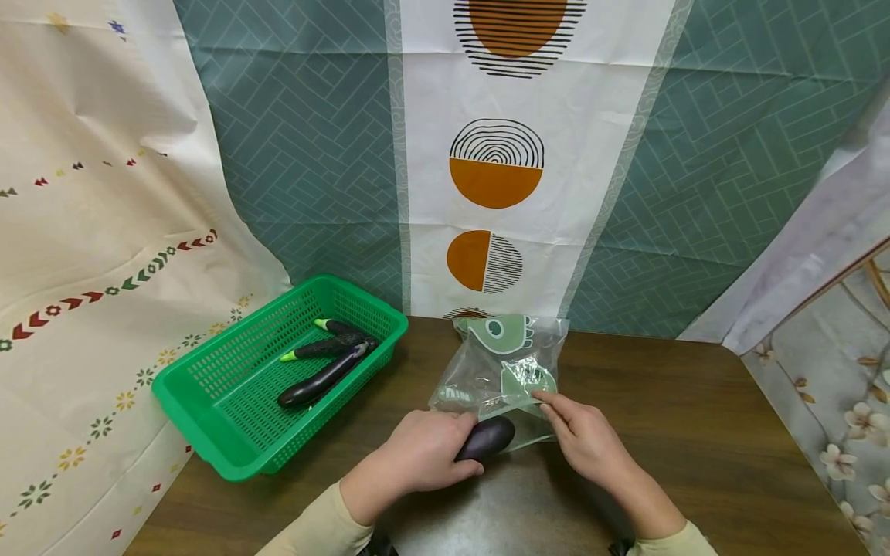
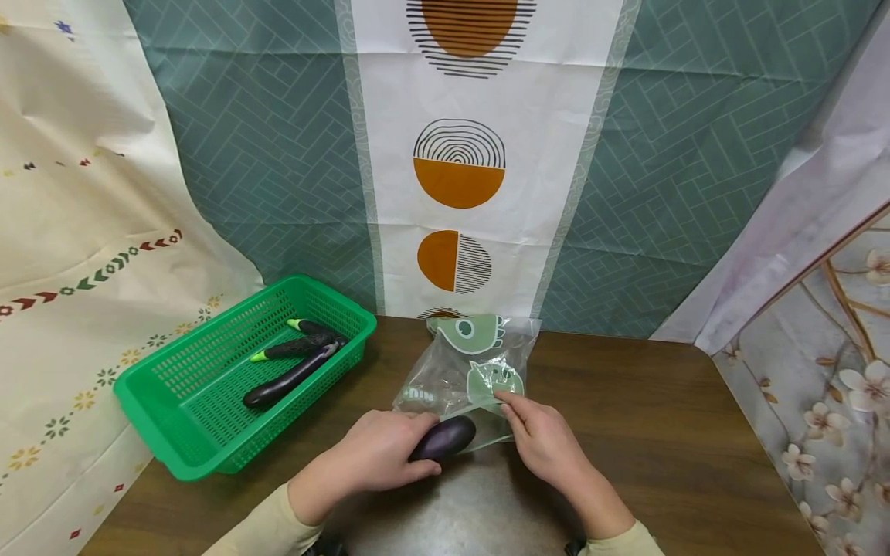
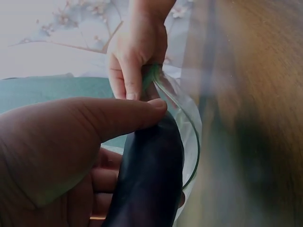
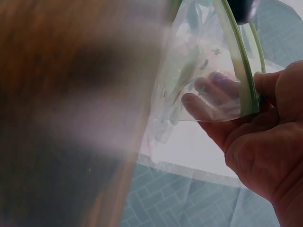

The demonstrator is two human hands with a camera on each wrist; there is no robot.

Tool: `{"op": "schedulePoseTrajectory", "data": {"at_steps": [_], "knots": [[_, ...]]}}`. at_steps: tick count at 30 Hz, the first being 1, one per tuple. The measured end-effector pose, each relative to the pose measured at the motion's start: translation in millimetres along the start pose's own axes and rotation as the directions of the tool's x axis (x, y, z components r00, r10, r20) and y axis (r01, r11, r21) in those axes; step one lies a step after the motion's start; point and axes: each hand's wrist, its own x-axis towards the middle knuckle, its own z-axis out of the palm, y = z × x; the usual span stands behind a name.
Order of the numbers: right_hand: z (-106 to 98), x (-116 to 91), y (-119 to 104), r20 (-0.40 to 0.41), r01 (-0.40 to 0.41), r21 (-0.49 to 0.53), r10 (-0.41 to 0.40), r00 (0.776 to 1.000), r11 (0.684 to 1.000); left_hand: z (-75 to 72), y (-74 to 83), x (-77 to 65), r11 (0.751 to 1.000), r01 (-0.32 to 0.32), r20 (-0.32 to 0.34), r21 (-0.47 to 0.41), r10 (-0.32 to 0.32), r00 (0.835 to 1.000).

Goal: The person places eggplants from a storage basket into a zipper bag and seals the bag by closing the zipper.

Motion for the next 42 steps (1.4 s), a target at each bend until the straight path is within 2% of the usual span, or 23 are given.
{"op": "schedulePoseTrajectory", "data": {"at_steps": [8,19,31,42], "knots": [[1.3,-1.2,0.5,0.002,0.001,0.004,-0.001,1.000,1.000,8.2,-0.4,1.6,0.999,0.026,-0.052,0.035,-0.024,0.998],[2.1,-1.4,1.8,0.014,0.022,0.001,-0.022,1.000,1.000,11.6,-4.0,4.4,0.997,0.076,-0.022,0.003,-0.076,0.997],[0.9,-1.8,-0.8,0.018,0.011,0.007,-0.011,1.000,1.000,17.0,-7.3,6.1,0.991,0.133,-0.027,-0.019,-0.134,0.991],[2.0,-0.8,0.8,-0.051,0.021,-0.034,-0.023,0.998,0.999,22.5,-11.2,7.4,0.986,0.158,0.004,-0.048,-0.158,0.987]]}}
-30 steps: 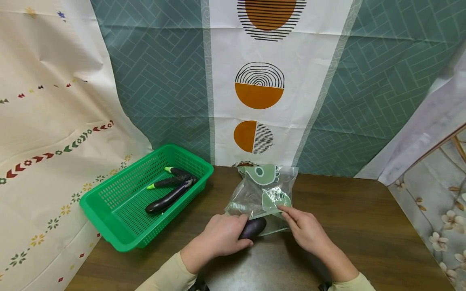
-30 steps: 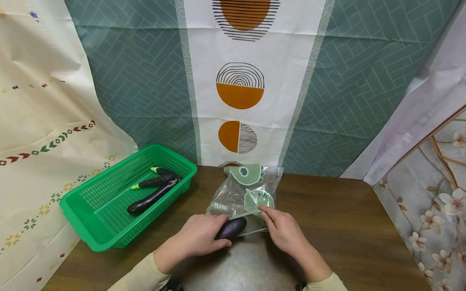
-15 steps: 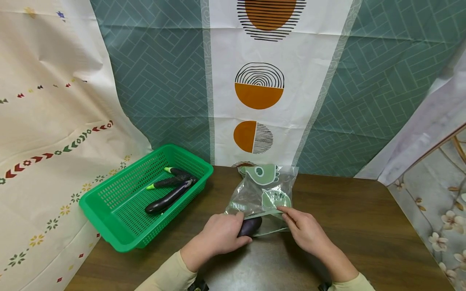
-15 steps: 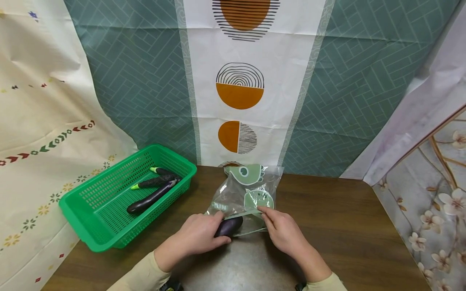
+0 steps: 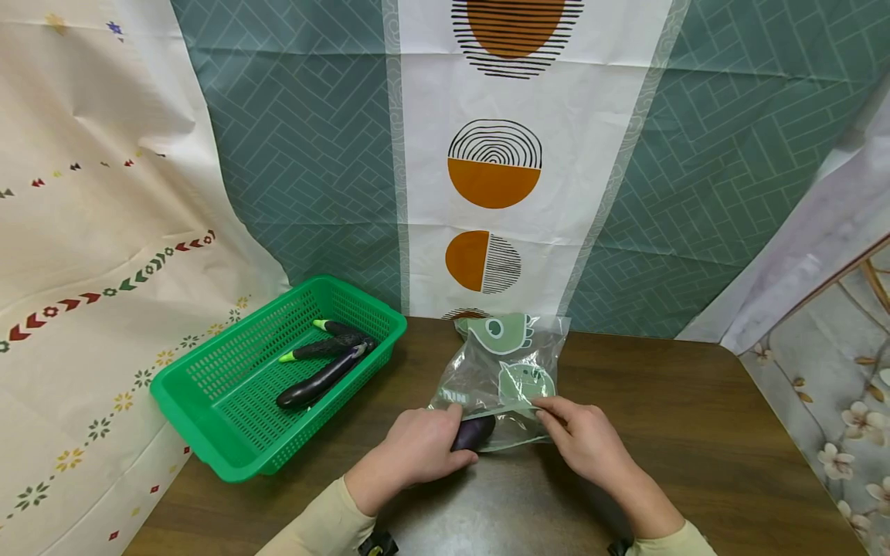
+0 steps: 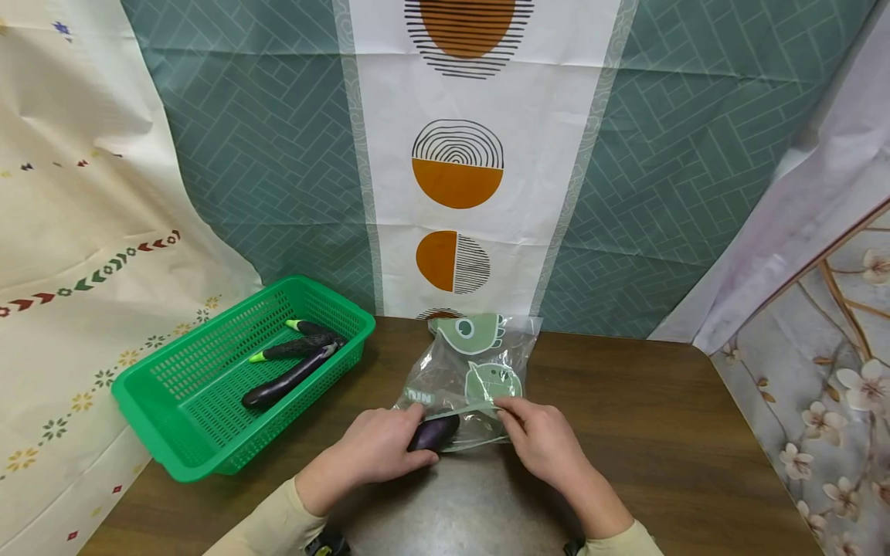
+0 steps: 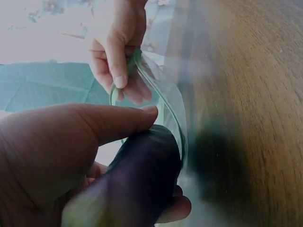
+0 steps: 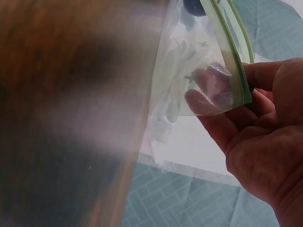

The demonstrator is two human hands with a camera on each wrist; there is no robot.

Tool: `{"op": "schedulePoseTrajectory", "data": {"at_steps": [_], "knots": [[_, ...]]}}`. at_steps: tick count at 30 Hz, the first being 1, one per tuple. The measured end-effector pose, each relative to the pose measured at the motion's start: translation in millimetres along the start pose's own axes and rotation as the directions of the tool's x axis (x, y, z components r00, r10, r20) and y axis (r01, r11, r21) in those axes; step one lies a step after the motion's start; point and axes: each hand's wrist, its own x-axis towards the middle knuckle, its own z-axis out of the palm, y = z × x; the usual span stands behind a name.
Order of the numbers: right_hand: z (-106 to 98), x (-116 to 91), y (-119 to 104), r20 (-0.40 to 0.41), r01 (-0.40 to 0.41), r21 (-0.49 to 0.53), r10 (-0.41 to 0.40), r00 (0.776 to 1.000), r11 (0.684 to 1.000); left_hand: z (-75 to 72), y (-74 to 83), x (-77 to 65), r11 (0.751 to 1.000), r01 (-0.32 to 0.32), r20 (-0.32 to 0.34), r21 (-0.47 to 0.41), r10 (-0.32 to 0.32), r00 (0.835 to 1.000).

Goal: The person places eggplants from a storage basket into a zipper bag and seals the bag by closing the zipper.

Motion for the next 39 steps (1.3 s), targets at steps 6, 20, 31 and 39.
{"op": "schedulePoseTrajectory", "data": {"at_steps": [6,20,31,39], "knots": [[1.5,-0.2,1.0,-0.066,-0.005,-0.011,0.004,0.998,1.000,1.3,-0.4,0.3,1.000,0.014,0.008,-0.009,-0.014,1.000],[2.4,-0.7,1.0,-0.119,0.009,-0.006,-0.009,0.993,1.000,0.6,0.0,0.1,0.995,0.083,0.044,-0.062,-0.080,0.996],[2.4,-0.4,-0.7,-0.101,-0.027,-0.003,0.026,0.995,1.000,0.6,-0.1,-0.3,0.972,0.231,0.091,-0.044,-0.226,0.970],[2.8,0.0,0.1,-0.104,-0.027,0.000,0.027,0.994,1.000,-3.5,-1.9,-0.5,0.955,0.269,0.191,-0.122,-0.243,0.951]]}}
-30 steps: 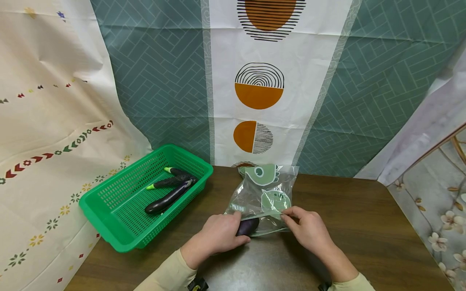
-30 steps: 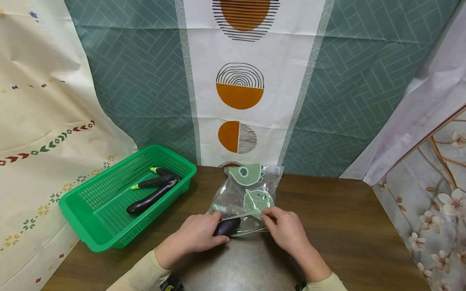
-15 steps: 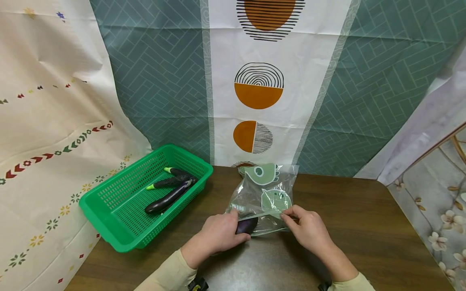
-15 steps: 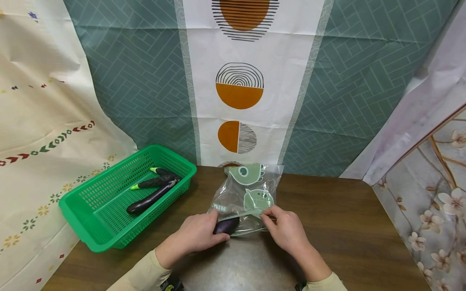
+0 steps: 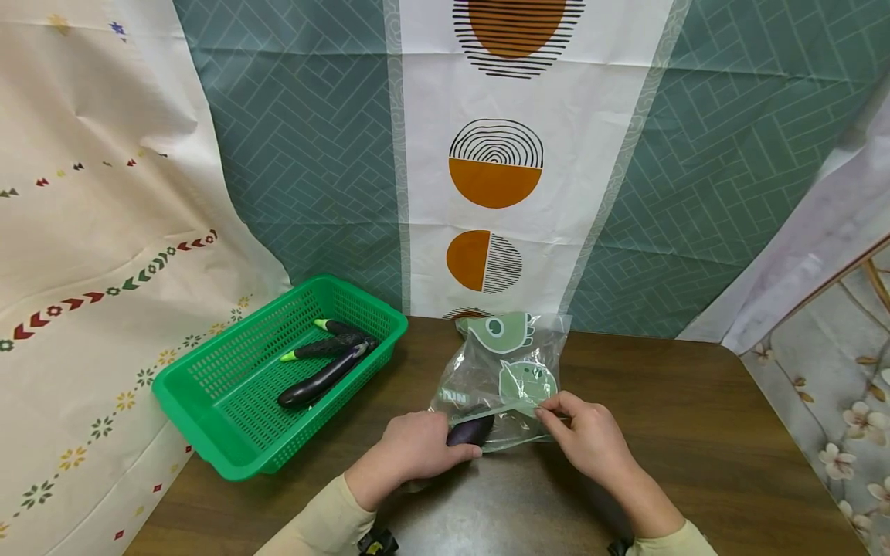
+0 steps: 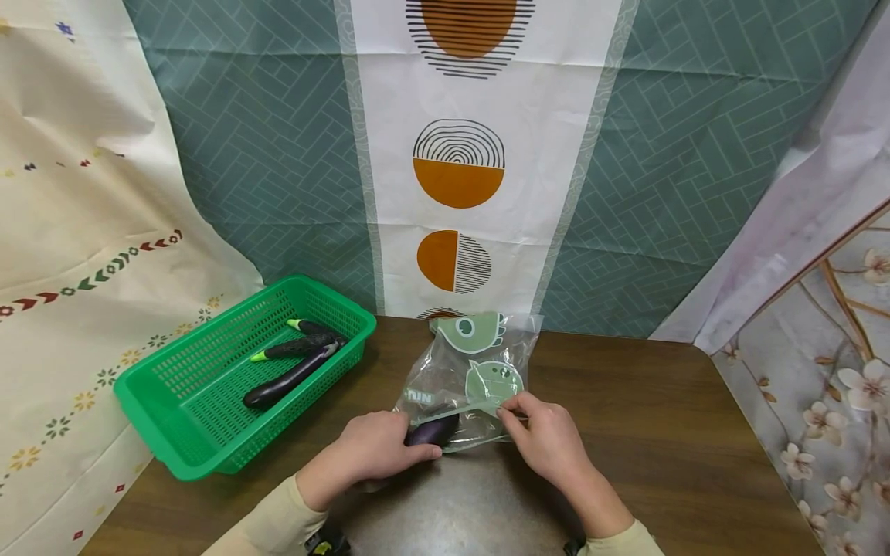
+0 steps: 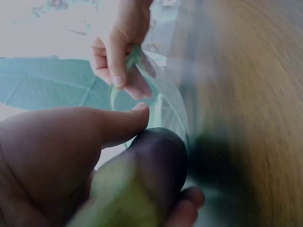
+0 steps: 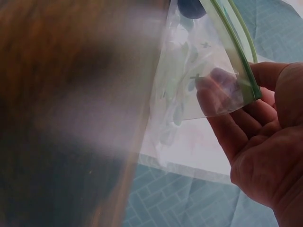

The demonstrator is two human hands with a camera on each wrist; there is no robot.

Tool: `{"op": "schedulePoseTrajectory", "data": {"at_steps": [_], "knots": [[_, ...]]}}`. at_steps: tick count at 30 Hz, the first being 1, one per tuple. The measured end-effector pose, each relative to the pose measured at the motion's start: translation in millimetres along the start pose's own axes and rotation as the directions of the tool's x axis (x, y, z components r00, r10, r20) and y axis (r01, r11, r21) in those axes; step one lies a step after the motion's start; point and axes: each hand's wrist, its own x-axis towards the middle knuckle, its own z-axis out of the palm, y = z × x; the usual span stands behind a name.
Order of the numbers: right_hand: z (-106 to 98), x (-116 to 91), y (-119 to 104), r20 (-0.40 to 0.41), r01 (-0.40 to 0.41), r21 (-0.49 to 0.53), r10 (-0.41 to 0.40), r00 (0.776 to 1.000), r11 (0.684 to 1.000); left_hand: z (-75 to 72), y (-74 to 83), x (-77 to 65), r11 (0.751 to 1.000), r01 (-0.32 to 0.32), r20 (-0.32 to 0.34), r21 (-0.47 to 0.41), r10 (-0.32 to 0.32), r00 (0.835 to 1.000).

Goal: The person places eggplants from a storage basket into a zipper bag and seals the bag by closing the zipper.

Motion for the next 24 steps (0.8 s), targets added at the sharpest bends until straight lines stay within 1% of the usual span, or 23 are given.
{"op": "schedulePoseTrajectory", "data": {"at_steps": [4,7,10,13,15,17,18,20,21,23,24], "knots": [[0.2,0.2,1.4,-0.003,0.006,-0.006,-0.006,1.000,1.000,-3.1,-1.6,-1.7,0.994,-0.015,0.038,-0.105,0.019,0.999],[0.1,0.2,1.9,-0.002,0.007,-0.005,-0.007,1.000,1.000,-6.0,-3.1,-3.3,0.986,-0.047,0.061,-0.162,0.058,0.996],[-0.3,0.2,1.7,-0.001,0.002,-0.003,-0.002,1.000,1.000,-9.6,-4.7,-4.2,0.970,-0.089,0.088,-0.227,0.111,0.990],[-1.0,0.3,0.9,0.003,-0.005,-0.001,0.005,1.000,1.000,-12.4,-6.3,-4.0,0.946,-0.124,0.112,-0.300,0.164,0.980],[-1.5,0.3,0.2,0.006,-0.007,0.000,0.007,1.000,1.000,-13.7,-7.7,-3.7,0.917,-0.129,0.145,-0.378,0.197,0.970],[-1.9,0.3,-0.3,0.010,-0.010,0.000,0.010,1.000,1.000,-14.9,-9.3,-3.4,0.877,-0.114,0.185,-0.467,0.223,0.957],[-2.4,0.2,-0.5,0.011,-0.012,0.001,0.012,1.000,1.000,-15.2,-10.2,-3.1,0.851,-0.099,0.206,-0.516,0.235,0.950],[-2.6,0.2,-0.5,0.013,-0.015,0.000,0.015,1.000,1.000,-15.5,-11.9,-2.4,0.788,-0.063,0.245,-0.612,0.265,0.933],[-2.9,0.2,-0.6,0.014,-0.016,0.001,0.016,1.000,1.000,-15.7,-12.5,-1.9,0.761,-0.049,0.253,-0.647,0.275,0.927],[-3.1,0.2,-0.6,0.014,-0.017,0.001,0.017,1.000,1.000,-15.0,-13.8,-0.7,0.711,-0.029,0.262,-0.703,0.296,0.919],[-3.2,0.1,-0.5,0.014,-0.017,0.001,0.017,1.000,1.000,-14.5,-14.5,0.0,0.692,-0.024,0.261,-0.722,0.305,0.916]]}}
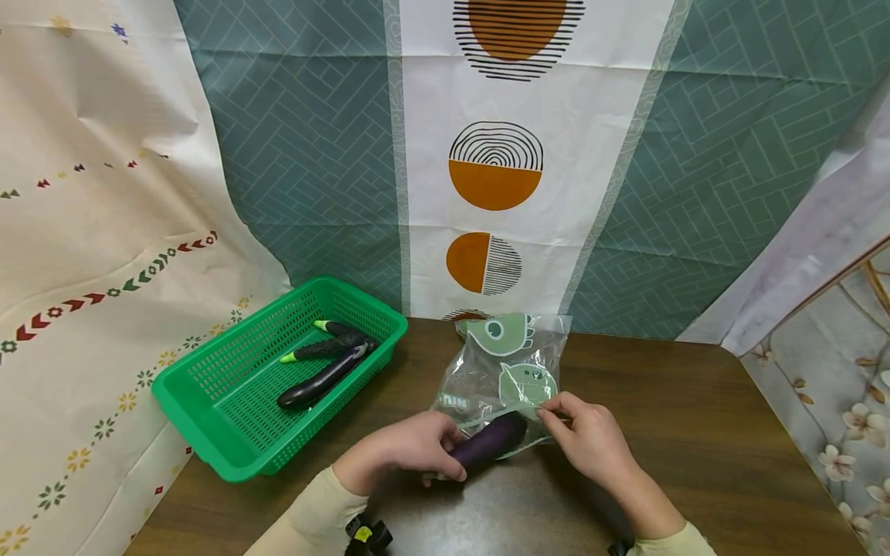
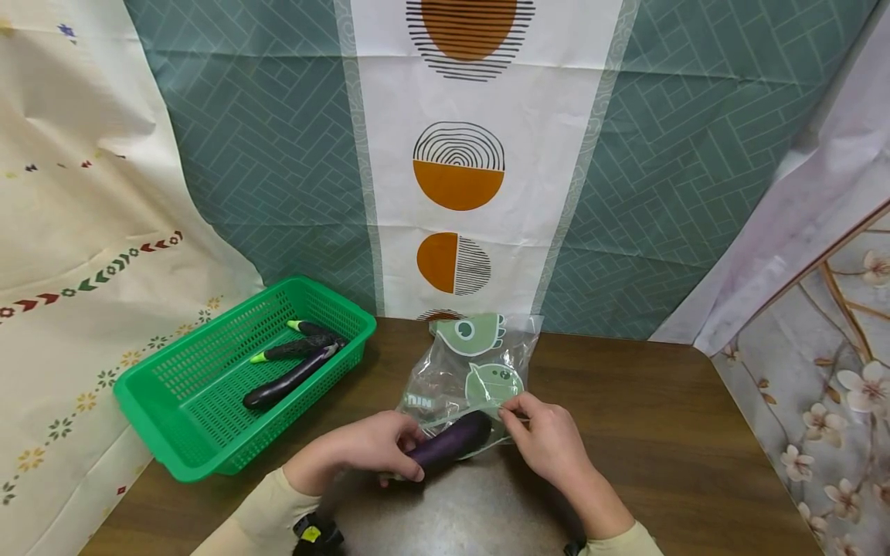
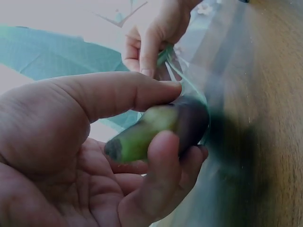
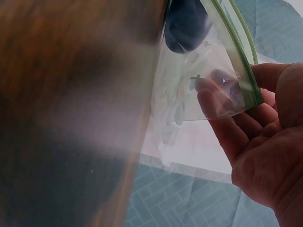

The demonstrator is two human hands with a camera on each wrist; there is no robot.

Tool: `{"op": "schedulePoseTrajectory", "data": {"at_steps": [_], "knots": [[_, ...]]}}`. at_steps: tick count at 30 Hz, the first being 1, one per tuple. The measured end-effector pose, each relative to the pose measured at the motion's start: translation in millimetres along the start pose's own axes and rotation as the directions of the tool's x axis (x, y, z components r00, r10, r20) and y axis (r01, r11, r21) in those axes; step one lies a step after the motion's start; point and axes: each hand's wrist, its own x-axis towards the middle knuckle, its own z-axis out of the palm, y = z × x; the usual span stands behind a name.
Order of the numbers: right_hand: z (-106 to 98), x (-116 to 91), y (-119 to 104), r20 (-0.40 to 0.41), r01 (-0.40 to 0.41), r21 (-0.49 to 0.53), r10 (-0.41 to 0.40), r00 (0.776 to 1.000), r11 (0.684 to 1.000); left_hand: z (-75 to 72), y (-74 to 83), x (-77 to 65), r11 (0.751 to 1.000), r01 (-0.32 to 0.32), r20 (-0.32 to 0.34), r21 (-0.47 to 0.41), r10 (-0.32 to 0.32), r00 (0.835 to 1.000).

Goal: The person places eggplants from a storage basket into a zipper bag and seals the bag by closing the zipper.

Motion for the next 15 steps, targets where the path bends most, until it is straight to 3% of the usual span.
{"op": "schedulePoseTrajectory", "data": {"at_steps": [7,15], "knots": [[-0.1,-0.2,-0.1,0.005,-0.004,-0.005,0.005,1.000,1.000,-2.2,-4.2,2.6,0.996,-0.013,0.004,-0.087,0.014,1.000],[1.2,-0.1,1.2,-0.003,0.008,-0.017,-0.008,1.000,1.000,-0.7,-6.0,1.6,0.999,-0.025,0.026,-0.040,0.026,0.999]]}}
